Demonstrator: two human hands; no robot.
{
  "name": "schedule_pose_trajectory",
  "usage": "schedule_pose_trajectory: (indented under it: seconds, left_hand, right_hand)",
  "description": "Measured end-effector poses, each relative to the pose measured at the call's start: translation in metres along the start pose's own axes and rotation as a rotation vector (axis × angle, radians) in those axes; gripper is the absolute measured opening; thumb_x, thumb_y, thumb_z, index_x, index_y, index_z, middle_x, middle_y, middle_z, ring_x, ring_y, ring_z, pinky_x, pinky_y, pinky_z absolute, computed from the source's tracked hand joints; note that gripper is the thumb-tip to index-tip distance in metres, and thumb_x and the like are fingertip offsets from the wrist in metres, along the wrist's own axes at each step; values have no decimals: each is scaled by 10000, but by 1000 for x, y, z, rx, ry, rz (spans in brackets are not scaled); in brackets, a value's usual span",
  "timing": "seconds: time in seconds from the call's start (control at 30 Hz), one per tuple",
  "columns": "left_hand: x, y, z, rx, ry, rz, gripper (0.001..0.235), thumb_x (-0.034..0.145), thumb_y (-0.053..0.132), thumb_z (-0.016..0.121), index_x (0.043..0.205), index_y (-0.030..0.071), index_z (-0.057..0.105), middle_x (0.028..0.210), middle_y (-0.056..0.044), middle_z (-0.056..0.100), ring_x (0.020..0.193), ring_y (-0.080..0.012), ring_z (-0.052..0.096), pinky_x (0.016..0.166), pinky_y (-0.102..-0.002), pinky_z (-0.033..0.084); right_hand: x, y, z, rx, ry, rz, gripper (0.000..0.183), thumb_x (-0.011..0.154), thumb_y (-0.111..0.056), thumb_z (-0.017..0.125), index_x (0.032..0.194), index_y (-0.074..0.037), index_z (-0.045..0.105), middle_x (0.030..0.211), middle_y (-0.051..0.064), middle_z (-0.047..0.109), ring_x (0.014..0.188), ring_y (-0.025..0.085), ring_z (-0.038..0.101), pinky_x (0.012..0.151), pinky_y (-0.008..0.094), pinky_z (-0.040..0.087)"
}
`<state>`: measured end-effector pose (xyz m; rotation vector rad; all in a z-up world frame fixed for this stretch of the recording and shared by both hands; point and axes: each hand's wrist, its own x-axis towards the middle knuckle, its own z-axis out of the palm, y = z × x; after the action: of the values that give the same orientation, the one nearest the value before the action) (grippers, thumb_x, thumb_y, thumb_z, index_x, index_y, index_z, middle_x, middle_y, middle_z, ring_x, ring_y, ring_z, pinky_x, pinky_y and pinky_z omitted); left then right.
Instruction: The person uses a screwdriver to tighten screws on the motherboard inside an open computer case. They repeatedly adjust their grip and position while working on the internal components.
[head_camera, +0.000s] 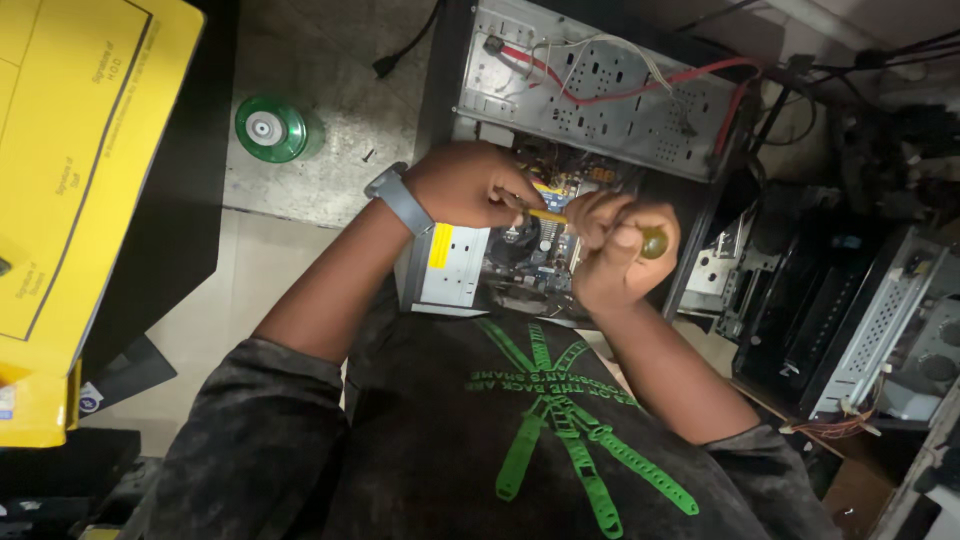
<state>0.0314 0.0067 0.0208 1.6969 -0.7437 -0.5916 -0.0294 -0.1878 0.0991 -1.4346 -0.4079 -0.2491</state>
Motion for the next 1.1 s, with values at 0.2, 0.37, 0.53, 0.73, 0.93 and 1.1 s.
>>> schedule_pose_trajectory:
  seconds: [0.2,0.37,0.53,0.73,0.93,1.1]
  left_hand:
    - [2,0,5,250,68,89,217,855,352,758,1015,216,813,916,-40,766,864,-256,719,721,-412,539]
    - [1,-2,9,247,115,84,200,845,357,756,1001,243,810,925,-18,765,861,-254,721,716,-416,540]
    - [3,0,7,257,42,27,220,848,360,741,1027,251,807,905,-30,758,859,-258,721,721,-421,538]
    - [3,4,7,233,79,87,231,874,382,747,1040,231,802,945,-36,763,872,-270,719,715,-412,540]
    - [2,3,10,228,95,-3,206,853,359,766,1022,248,808,957,-30,770,877,-257,735,739,-391,552]
    - [3,-4,7,110,84,84,244,852,292,788,1079,203,795,1007,-68,770,916,-254,740,783,-371,559]
  right_hand:
    - [-2,-6,8,4,-30,17,385,1093,-362,601,980,-72,374,760,78,461,630,173,442,585,379,457]
    - [-3,-6,9,-3,-53,0,387,1097,-363,591,981,-67,370,752,80,466,653,188,448,591,389,459]
    - [-5,-2,5,29,-37,16,402,1088,-370,601,969,-73,358,736,67,441,614,170,416,569,376,433]
    - [-5,7,-3,106,-1,-1,408,1067,-383,621,936,-90,368,669,46,400,550,154,382,497,358,391]
    - [-1,5,-4,188,-79,92,407,1069,-350,626,880,-70,399,623,54,419,528,160,361,479,344,344]
    - [28,-5,-13,250,-353,248,475,1025,-243,616,672,-83,342,548,53,393,485,157,351,475,327,321]
